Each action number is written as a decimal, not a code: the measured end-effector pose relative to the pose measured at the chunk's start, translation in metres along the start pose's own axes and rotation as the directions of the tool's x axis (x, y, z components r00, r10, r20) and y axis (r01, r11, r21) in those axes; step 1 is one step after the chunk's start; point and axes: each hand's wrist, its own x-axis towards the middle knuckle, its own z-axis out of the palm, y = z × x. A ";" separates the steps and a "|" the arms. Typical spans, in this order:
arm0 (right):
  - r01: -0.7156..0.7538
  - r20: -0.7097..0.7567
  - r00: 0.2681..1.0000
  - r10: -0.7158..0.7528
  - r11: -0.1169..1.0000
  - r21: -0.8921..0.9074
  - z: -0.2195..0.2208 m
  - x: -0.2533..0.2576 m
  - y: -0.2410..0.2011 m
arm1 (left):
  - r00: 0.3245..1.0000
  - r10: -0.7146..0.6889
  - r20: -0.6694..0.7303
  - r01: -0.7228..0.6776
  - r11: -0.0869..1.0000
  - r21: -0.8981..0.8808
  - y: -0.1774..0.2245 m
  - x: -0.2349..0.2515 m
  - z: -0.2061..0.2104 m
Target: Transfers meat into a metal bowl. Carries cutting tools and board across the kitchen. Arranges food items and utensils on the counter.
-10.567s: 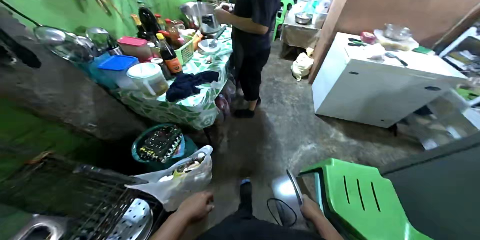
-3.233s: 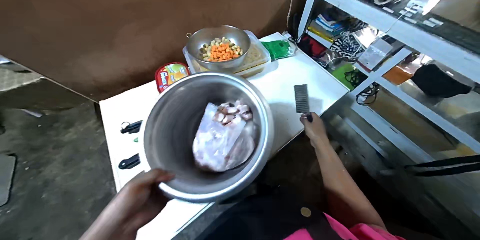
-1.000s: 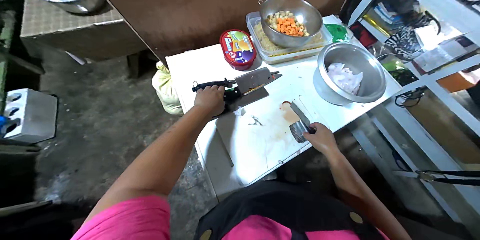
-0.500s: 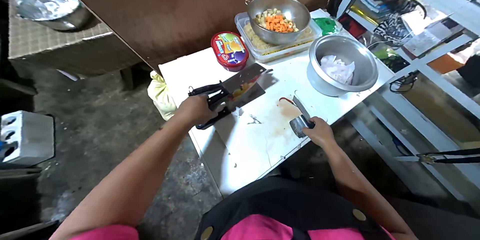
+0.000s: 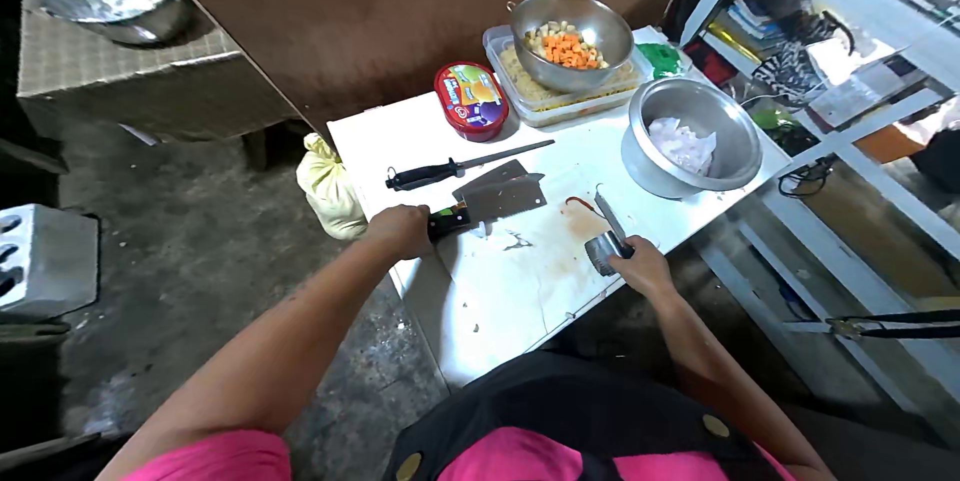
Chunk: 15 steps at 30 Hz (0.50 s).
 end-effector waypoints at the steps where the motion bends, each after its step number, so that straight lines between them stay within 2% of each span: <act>1: -0.006 0.001 1.000 0.006 1.000 -0.001 0.000 -0.001 -0.001 | 1.000 0.007 0.007 -0.007 1.000 0.018 0.001 0.002 -0.002; 5: -0.009 -0.017 1.000 0.009 1.000 -0.017 0.002 -0.001 -0.003 | 0.999 0.009 -0.032 -0.005 0.992 0.124 0.007 0.002 -0.032; 8: -0.022 -0.010 1.000 0.022 0.999 -0.026 0.001 -0.002 -0.004 | 0.990 0.073 -0.120 -0.053 0.984 0.168 0.005 0.008 -0.047; 11: -0.022 -0.009 1.000 0.021 1.000 -0.015 0.001 -0.002 -0.005 | 0.968 0.154 -0.198 -0.120 0.977 0.175 -0.007 0.027 -0.036; 15: -0.023 -0.014 1.000 0.023 1.000 0.005 0.003 0.000 -0.001 | 0.951 0.189 -0.243 -0.178 0.982 0.068 -0.018 0.041 -0.022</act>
